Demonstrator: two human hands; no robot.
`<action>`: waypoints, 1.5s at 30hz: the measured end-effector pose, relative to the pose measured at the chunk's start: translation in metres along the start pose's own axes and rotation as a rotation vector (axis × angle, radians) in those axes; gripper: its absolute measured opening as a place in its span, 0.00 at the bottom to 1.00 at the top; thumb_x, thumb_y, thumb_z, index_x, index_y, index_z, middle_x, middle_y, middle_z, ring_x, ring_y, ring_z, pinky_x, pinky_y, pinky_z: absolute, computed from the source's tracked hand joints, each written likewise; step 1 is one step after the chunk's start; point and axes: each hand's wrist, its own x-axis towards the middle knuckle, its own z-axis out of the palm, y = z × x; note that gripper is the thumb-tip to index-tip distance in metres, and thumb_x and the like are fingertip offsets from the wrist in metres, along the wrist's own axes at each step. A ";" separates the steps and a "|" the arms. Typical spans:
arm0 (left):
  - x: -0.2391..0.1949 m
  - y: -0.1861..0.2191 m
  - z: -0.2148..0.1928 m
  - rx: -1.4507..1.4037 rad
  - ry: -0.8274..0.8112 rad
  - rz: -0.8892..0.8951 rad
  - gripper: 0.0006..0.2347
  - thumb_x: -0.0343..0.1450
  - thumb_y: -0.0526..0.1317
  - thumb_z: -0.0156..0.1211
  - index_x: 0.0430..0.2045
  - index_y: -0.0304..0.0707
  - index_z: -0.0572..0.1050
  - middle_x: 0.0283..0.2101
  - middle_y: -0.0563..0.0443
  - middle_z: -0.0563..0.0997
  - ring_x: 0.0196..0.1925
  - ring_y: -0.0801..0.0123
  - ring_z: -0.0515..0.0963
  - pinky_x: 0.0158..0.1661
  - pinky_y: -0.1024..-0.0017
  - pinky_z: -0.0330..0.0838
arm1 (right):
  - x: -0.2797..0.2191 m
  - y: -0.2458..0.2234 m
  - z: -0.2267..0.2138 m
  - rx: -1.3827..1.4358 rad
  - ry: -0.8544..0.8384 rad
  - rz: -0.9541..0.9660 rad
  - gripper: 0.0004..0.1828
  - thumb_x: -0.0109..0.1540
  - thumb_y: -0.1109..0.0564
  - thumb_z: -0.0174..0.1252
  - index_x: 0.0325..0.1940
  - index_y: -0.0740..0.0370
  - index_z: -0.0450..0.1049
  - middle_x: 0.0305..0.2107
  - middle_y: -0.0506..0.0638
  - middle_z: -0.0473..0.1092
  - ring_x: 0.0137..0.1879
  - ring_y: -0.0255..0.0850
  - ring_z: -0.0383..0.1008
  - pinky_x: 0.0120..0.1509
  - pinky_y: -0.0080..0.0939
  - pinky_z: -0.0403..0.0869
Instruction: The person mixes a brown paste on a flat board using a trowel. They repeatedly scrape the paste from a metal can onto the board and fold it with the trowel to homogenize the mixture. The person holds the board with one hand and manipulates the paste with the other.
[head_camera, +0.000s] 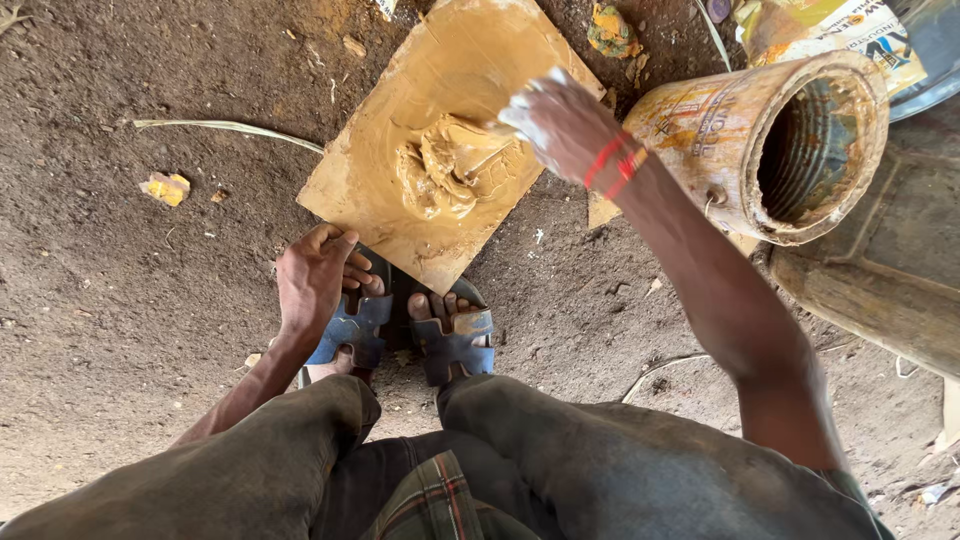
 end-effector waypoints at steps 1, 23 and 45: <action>0.001 -0.001 0.000 0.012 0.005 -0.009 0.09 0.76 0.40 0.55 0.38 0.33 0.79 0.28 0.47 0.85 0.24 0.73 0.85 0.24 0.77 0.79 | -0.012 -0.005 0.005 0.068 0.034 0.061 0.18 0.67 0.57 0.53 0.62 0.56 0.73 0.54 0.58 0.74 0.58 0.48 0.72 0.69 0.56 0.63; 0.000 -0.004 0.001 -0.088 -0.002 0.005 0.10 0.76 0.39 0.55 0.40 0.29 0.78 0.27 0.45 0.84 0.24 0.71 0.84 0.24 0.77 0.77 | -0.012 -0.070 0.043 0.050 0.575 0.208 0.23 0.65 0.66 0.57 0.65 0.65 0.73 0.60 0.50 0.62 0.58 0.50 0.76 0.60 0.38 0.81; -0.005 0.045 0.016 -0.790 -0.132 0.117 0.17 0.72 0.34 0.55 0.56 0.37 0.65 0.58 0.44 0.75 0.56 0.52 0.80 0.57 0.43 0.74 | -0.061 -0.006 0.014 1.777 0.649 0.799 0.18 0.60 0.66 0.63 0.55 0.68 0.78 0.43 0.49 0.79 0.44 0.35 0.79 0.51 0.33 0.76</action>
